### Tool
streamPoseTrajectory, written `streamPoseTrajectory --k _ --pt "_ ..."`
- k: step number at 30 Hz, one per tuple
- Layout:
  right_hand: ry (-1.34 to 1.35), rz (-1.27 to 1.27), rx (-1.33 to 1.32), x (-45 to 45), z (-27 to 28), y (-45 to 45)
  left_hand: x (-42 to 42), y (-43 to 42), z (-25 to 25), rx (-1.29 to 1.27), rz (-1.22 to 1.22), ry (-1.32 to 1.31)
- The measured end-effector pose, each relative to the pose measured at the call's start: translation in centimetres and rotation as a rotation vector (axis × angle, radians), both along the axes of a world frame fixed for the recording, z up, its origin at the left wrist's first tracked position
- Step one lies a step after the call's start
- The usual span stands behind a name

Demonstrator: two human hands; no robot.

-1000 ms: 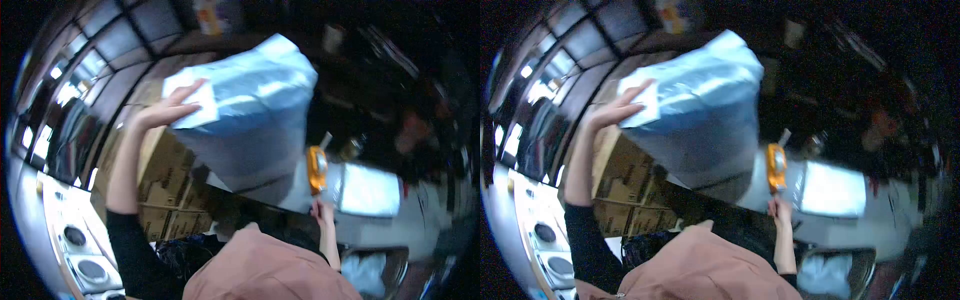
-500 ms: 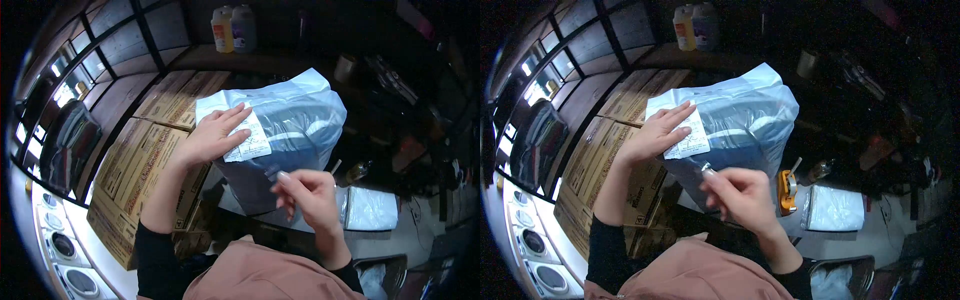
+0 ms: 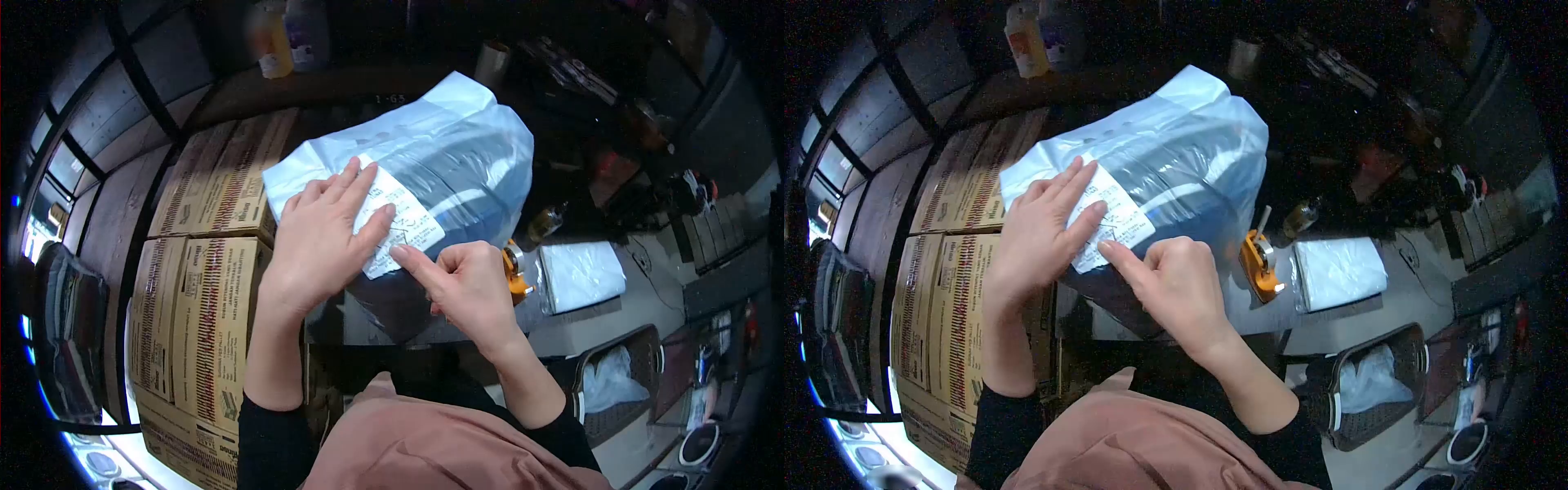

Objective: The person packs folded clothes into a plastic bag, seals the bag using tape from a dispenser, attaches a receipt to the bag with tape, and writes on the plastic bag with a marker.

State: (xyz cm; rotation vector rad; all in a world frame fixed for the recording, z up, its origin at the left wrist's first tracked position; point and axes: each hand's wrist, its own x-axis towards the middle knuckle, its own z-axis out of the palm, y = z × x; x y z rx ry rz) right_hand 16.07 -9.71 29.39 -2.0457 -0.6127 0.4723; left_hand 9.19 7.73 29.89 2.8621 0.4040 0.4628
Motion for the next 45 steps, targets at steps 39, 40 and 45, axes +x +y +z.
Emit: streamPoseTrajectory --k 39,40,45 --pt "0.945 -0.014 0.016 13.9 -35.6 -27.6 0.1 -2.0 2.6 -0.391 0.272 0.057" --pt "0.871 0.023 -0.173 15.1 -32.2 -26.2 -0.1 -1.8 2.3 -0.345 0.265 0.06" --pt "0.203 0.638 -0.218 22.8 -7.9 -17.1 -1.2 -2.2 1.2 -0.049 0.182 0.025"
